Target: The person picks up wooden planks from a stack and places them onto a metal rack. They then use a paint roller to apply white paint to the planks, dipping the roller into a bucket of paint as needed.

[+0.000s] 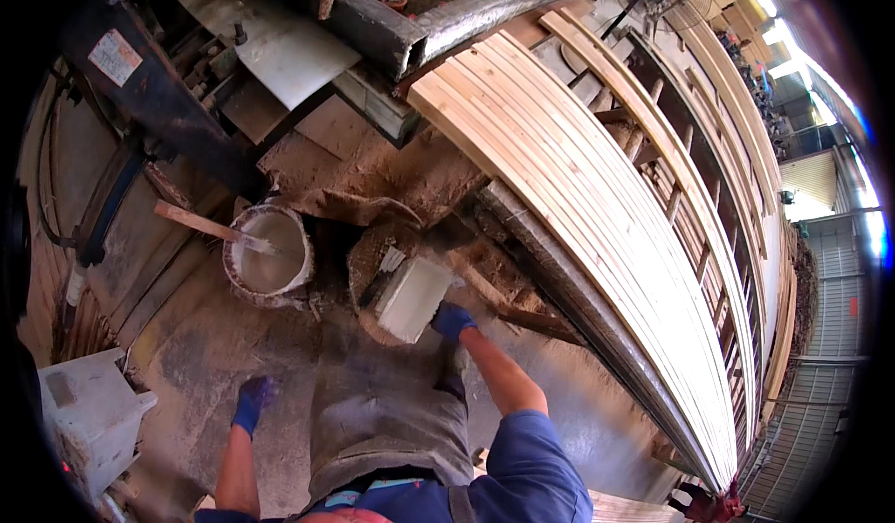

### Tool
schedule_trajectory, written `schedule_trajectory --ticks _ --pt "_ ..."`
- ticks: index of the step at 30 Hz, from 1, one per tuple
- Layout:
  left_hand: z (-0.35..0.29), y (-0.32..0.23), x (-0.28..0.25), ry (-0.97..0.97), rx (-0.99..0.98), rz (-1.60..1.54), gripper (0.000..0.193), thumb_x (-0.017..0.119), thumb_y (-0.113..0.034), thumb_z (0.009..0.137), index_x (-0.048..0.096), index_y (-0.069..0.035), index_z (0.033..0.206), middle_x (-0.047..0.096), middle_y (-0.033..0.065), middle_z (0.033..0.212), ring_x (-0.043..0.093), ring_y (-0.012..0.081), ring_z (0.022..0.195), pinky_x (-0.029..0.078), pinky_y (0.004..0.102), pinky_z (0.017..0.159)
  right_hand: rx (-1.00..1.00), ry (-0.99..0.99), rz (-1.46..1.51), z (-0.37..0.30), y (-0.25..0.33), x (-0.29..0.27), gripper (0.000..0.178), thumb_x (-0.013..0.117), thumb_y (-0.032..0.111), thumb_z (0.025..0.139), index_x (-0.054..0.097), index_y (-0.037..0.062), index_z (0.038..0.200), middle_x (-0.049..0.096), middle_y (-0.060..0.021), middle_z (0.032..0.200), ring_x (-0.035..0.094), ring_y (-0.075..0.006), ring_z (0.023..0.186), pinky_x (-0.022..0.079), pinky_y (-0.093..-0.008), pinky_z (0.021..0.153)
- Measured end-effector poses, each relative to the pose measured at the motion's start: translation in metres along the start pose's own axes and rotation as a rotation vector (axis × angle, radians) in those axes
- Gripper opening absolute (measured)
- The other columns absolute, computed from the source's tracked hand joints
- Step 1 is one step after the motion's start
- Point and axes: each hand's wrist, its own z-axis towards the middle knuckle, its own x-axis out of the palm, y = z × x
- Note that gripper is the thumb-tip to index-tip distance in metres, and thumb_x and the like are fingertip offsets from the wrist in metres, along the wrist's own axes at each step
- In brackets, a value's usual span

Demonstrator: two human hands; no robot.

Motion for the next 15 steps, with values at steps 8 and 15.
schedule_trajectory --ticks 8,15 --pt "-0.084 0.034 0.047 -0.107 -0.715 -0.584 0.022 0.054 -0.035 0.093 0.063 -0.014 0.093 0.066 0.0113 0.076 0.065 0.0282 0.068 0.049 0.0388 0.055 -0.118 -0.231 0.279 -0.064 0.055 -0.092 0.035 0.052 0.035 0.09 0.057 0.0099 0.113 0.067 -0.0205 0.096 0.064 -0.04 0.086 0.051 -0.0496 0.073" --pt "-0.057 -0.054 0.209 0.31 0.241 1.437 0.028 0.061 -0.036 0.085 0.07 -0.012 0.096 0.068 0.009 0.101 0.065 0.0285 0.093 0.051 0.0418 0.081 -0.399 -0.544 0.344 -0.227 -0.016 -0.26 0.029 0.062 0.031 0.083 0.061 0.0062 0.098 0.065 -0.0216 0.08 0.063 -0.041 0.072 0.051 -0.0481 0.064"
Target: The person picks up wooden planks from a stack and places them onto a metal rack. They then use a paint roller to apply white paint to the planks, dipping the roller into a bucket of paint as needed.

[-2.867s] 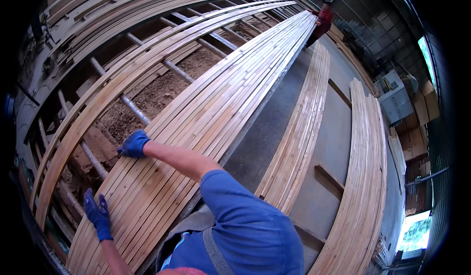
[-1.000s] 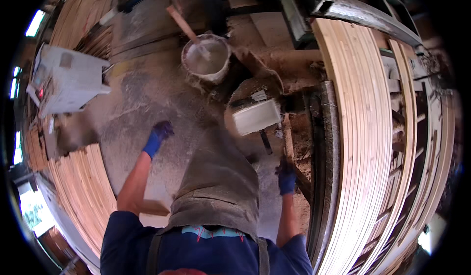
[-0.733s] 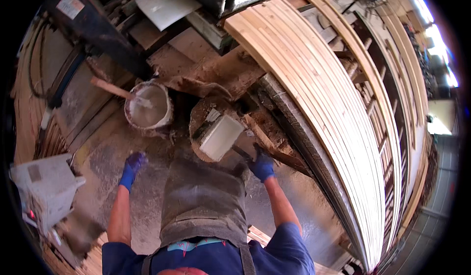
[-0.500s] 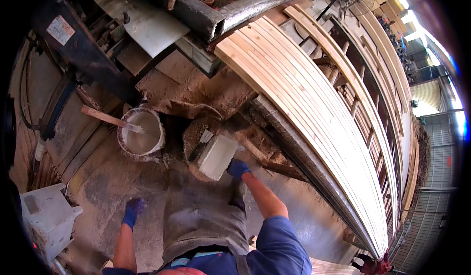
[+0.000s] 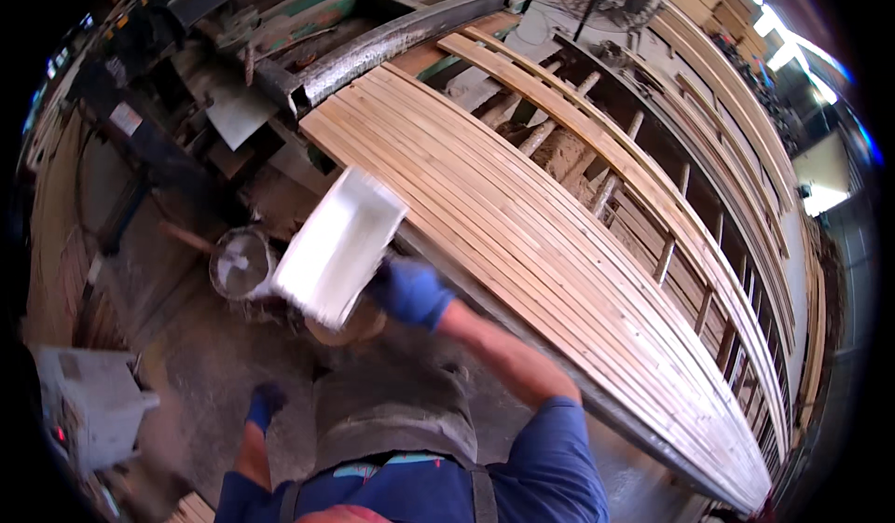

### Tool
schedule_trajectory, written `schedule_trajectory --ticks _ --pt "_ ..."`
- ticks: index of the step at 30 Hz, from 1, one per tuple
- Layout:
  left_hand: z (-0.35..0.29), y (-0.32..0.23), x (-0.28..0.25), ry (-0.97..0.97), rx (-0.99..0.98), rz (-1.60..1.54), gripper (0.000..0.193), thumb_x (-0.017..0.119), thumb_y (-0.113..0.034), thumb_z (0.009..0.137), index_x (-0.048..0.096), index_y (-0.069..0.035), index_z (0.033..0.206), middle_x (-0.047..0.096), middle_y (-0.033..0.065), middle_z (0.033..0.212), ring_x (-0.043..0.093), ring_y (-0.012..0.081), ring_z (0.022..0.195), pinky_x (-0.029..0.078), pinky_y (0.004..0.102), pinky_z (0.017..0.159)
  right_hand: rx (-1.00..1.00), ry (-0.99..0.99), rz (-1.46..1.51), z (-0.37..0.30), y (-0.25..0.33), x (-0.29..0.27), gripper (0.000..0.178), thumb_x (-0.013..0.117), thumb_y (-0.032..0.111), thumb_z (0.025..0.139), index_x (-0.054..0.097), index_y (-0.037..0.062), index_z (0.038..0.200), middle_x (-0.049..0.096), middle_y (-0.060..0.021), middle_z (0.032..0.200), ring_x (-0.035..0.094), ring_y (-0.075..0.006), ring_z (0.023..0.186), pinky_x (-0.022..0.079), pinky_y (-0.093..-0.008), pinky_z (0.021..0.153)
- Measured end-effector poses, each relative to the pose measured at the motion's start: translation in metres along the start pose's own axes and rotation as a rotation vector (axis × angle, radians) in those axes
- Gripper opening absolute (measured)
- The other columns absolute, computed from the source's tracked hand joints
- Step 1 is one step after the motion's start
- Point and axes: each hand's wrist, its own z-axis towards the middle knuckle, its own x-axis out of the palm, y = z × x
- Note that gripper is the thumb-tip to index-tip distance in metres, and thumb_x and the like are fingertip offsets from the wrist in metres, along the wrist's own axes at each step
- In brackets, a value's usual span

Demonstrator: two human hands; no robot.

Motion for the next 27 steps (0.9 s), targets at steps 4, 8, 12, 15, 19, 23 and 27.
schedule_trajectory --ticks 4,8,12,15,19,23,27 --pt "0.026 -0.085 -0.09 -0.442 -0.062 -1.371 0.022 0.055 -0.026 0.091 0.067 -0.008 0.09 0.067 0.0113 0.086 0.065 0.0224 0.074 0.05 0.0369 0.066 0.261 -0.052 0.11 -0.056 -0.03 -0.146 0.018 0.059 0.019 0.084 0.061 0.0011 0.081 0.06 -0.0161 0.064 0.06 -0.0273 0.056 0.049 -0.0392 0.053" --pt "0.017 -0.131 -0.162 -0.368 -0.086 -1.421 0.029 0.055 -0.031 0.094 0.065 -0.005 0.086 0.066 0.0088 0.077 0.065 0.02 0.068 0.048 0.0349 0.06 0.447 -0.295 0.275 -0.122 -0.072 -0.228 0.021 0.054 0.015 0.089 0.059 0.0028 0.071 0.054 -0.0032 0.056 0.05 -0.0099 0.047 0.042 -0.0283 0.043" --pt "0.007 -0.152 -0.175 -0.119 -0.406 -1.875 0.029 0.054 -0.032 0.094 0.064 -0.006 0.089 0.067 0.0074 0.079 0.065 0.02 0.066 0.048 0.0348 0.057 0.666 -0.272 0.16 -0.147 -0.121 -0.261 0.032 0.051 0.024 0.095 0.059 0.0012 0.074 0.055 -0.0045 0.058 0.052 -0.0105 0.044 0.04 -0.0273 0.04" --pt "0.017 -0.153 -0.172 -0.092 -0.623 -2.042 0.025 0.053 -0.031 0.094 0.063 -0.008 0.093 0.068 0.0085 0.078 0.065 0.0207 0.065 0.049 0.0333 0.057 0.68 -0.233 0.211 -0.11 -0.158 -0.264 0.028 0.052 0.019 0.092 0.059 0.0018 0.07 0.055 -0.0041 0.057 0.05 -0.0083 0.044 0.039 -0.0268 0.039" --pt "0.05 -0.137 -0.205 -0.153 -0.569 -2.221 0.027 0.056 -0.034 0.092 0.061 -0.008 0.098 0.068 0.0098 0.082 0.066 0.0205 0.067 0.051 0.0327 0.06 0.678 -0.041 -0.083 0.024 -0.188 -0.256 0.021 0.057 0.019 0.084 0.064 -0.0015 0.087 0.064 -0.0187 0.069 0.064 -0.0292 0.067 0.05 -0.0419 0.064" --pt "0.109 -0.113 -0.281 -0.457 -0.415 -2.21 0.029 0.053 -0.032 0.094 0.064 -0.007 0.102 0.07 0.0093 0.089 0.067 0.0188 0.075 0.054 0.0331 0.068 0.152 0.034 -0.237 0.216 -0.195 -0.219 0.033 0.058 0.031 0.087 0.067 0.0025 0.1 0.065 -0.0266 0.094 0.062 -0.0409 0.096 0.05 -0.045 0.08" --pt "0.192 -0.073 -0.357 -0.52 -0.31 -2.294 0.032 0.052 -0.031 0.096 0.063 -0.006 0.112 0.069 0.0088 0.1 0.067 0.0187 0.083 0.054 0.0319 0.075 0.2 0.038 -0.181 0.367 -0.196 -0.168 0.035 0.054 0.033 0.09 0.066 0.0007 0.092 0.065 -0.0226 0.072 0.066 -0.0378 0.069 0.052 -0.0437 0.063"
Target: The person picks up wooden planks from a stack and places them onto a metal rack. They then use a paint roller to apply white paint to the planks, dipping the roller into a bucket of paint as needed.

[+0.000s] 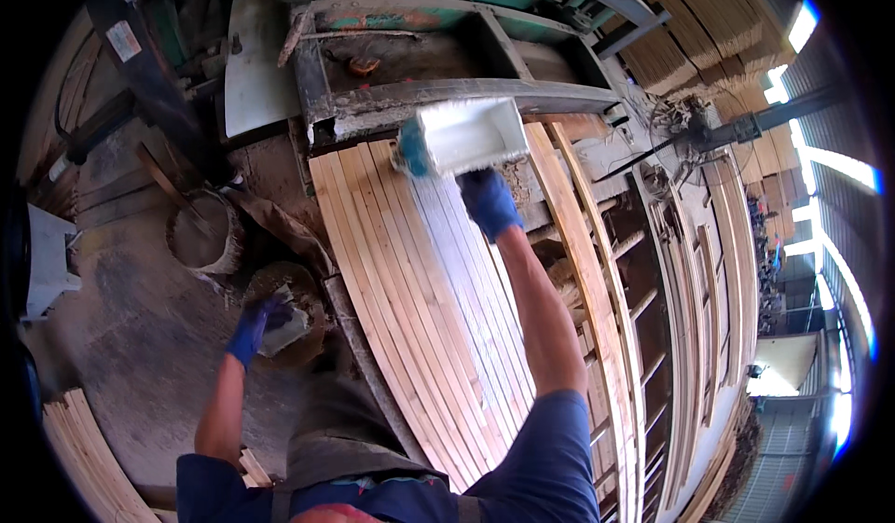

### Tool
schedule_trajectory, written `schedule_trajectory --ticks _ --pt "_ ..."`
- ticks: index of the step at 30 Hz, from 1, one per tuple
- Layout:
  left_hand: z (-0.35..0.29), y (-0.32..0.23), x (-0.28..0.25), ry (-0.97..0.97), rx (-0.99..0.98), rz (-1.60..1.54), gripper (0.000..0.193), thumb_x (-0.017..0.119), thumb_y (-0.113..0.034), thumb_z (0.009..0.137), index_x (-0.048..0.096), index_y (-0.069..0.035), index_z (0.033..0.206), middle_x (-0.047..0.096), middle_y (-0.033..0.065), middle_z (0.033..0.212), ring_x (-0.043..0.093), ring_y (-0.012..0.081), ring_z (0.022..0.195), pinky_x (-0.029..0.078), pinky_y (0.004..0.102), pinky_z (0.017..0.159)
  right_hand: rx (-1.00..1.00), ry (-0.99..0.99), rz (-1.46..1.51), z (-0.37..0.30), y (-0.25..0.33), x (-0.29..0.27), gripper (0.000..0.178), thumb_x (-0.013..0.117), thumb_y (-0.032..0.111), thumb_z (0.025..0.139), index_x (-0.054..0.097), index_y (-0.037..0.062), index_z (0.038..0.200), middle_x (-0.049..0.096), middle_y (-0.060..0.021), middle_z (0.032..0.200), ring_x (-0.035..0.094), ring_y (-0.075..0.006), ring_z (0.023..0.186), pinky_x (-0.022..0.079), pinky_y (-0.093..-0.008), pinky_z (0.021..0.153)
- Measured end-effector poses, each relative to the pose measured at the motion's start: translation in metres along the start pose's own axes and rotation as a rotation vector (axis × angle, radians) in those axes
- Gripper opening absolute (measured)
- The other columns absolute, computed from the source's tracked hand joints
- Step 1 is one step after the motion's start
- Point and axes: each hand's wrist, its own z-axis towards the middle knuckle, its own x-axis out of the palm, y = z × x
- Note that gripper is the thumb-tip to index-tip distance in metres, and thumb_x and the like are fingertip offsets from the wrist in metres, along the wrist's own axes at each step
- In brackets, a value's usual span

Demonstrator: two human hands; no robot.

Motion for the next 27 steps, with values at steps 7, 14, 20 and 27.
schedule_trajectory --ticks 7,14,20,27 --pt "0.095 -0.059 0.086 0.582 0.001 -0.548 0.039 0.046 -0.034 0.098 0.057 -0.006 0.124 0.065 0.0093 0.117 0.063 0.0224 0.104 0.052 0.0344 0.088 -0.115 0.094 0.081 -0.009 -0.011 0.007 0.023 0.052 0.02 0.09 0.059 0.0017 0.078 0.057 -0.0152 0.062 0.059 -0.0284 0.055 0.047 -0.0398 0.05" --pt "0.139 -0.054 0.139 0.462 0.578 0.104 0.038 0.062 -0.013 0.088 0.055 -0.005 0.124 0.061 0.0128 0.123 0.058 0.0262 0.113 0.047 0.035 0.096 -0.017 0.148 -0.072 -0.302 -0.028 -0.065 0.023 0.052 0.008 0.085 0.065 0.0032 0.104 0.066 -0.022 0.102 0.062 -0.0384 0.1 0.05 -0.044 0.085" --pt "0.141 -0.051 0.154 0.535 0.729 0.438 0.043 0.054 -0.016 0.094 0.047 -0.004 0.134 0.055 0.013 0.132 0.054 0.0251 0.12 0.045 0.0366 0.1 0.114 0.166 -0.111 -0.318 -0.016 -0.071 0.02 0.054 0.007 0.08 0.067 0.0041 0.094 0.067 -0.02 0.086 0.064 -0.0412 0.083 0.052 -0.0467 0.072" --pt "0.138 -0.064 0.184 0.814 0.113 -0.544 0.043 0.05 -0.019 0.096 0.044 -0.005 0.136 0.055 0.0128 0.131 0.054 0.0246 0.119 0.045 0.037 0.1 -0.166 0.047 -0.036 -0.09 0.037 0.013 0.017 0.051 0.007 0.082 0.064 0.0015 0.09 0.066 -0.0236 0.084 0.064 -0.0406 0.083 0.052 -0.0461 0.071"
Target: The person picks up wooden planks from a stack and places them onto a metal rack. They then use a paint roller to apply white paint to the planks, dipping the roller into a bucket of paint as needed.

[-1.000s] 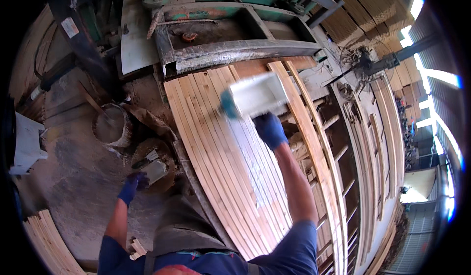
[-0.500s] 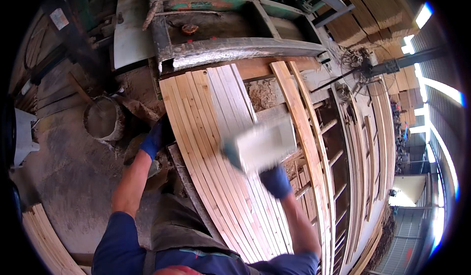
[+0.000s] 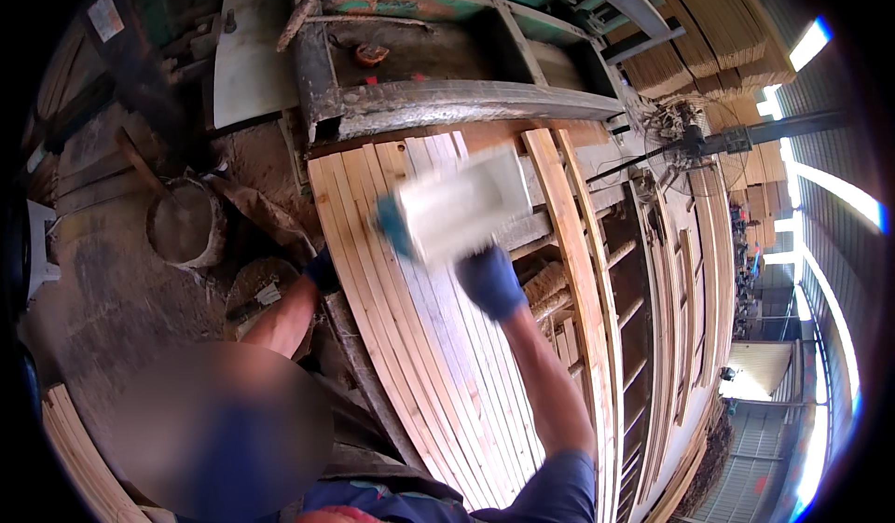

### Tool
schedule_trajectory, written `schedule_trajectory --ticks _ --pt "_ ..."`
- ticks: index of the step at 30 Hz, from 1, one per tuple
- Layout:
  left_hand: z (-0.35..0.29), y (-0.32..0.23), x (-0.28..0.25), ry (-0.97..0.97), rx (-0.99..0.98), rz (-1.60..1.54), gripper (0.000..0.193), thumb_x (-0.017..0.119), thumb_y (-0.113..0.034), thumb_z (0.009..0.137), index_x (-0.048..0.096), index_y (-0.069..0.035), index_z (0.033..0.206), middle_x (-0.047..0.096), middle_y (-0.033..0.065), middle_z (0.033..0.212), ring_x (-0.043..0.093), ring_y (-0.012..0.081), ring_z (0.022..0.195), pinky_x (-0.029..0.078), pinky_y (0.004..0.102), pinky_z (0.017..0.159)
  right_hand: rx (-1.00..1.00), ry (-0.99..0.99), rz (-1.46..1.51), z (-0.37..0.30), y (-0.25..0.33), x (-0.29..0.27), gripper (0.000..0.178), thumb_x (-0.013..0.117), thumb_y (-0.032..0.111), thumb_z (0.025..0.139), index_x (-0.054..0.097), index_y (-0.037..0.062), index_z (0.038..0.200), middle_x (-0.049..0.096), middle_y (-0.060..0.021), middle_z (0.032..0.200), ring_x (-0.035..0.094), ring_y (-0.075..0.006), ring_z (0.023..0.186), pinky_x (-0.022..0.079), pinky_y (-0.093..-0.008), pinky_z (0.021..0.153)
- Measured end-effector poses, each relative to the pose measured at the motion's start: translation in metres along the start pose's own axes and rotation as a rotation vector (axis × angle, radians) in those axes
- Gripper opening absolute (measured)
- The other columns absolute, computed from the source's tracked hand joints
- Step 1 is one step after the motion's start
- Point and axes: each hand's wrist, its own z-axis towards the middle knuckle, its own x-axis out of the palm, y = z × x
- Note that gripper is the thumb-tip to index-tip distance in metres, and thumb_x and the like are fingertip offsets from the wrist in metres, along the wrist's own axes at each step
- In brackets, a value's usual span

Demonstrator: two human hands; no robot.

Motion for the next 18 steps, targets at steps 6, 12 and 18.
schedule_trajectory --ticks 6,12,18 --pt "0.007 0.002 0.009 0.026 0.025 -0.019 0.042 0.047 -0.023 0.098 0.044 -0.006 0.137 0.055 0.0108 0.131 0.054 0.0227 0.119 0.045 0.0368 0.1 0.27 0.11 0.234 0.093 0.026 0.032 0.022 0.051 0.015 0.09 0.061 0.0007 0.077 0.063 -0.0204 0.067 0.063 -0.0326 0.058 0.049 -0.039 0.047" --pt "0.001 0.0 0.009 0.068 0.089 0.053 0.041 0.044 -0.027 0.1 0.043 -0.008 0.137 0.054 0.0089 0.132 0.054 0.0209 0.118 0.046 0.0366 0.099 0.13 0.204 0.001 -0.102 0.039 -0.012 0.017 0.054 0.008 0.083 0.062 0.0004 0.096 0.065 -0.0221 0.088 0.062 -0.0389 0.084 0.049 -0.0442 0.072" --pt "-0.017 -0.013 0.005 -0.275 0.601 1.124 0.046 0.044 -0.04 0.099 0.046 -0.011 0.135 0.057 0.0068 0.127 0.055 0.0191 0.115 0.047 0.0381 0.097 0.255 0.294 0.126 -0.183 0.046 -0.036 0.023 0.056 0.005 0.08 0.065 0.0002 0.101 0.067 -0.0225 0.091 0.063 -0.0436 0.088 0.052 -0.0449 0.078"
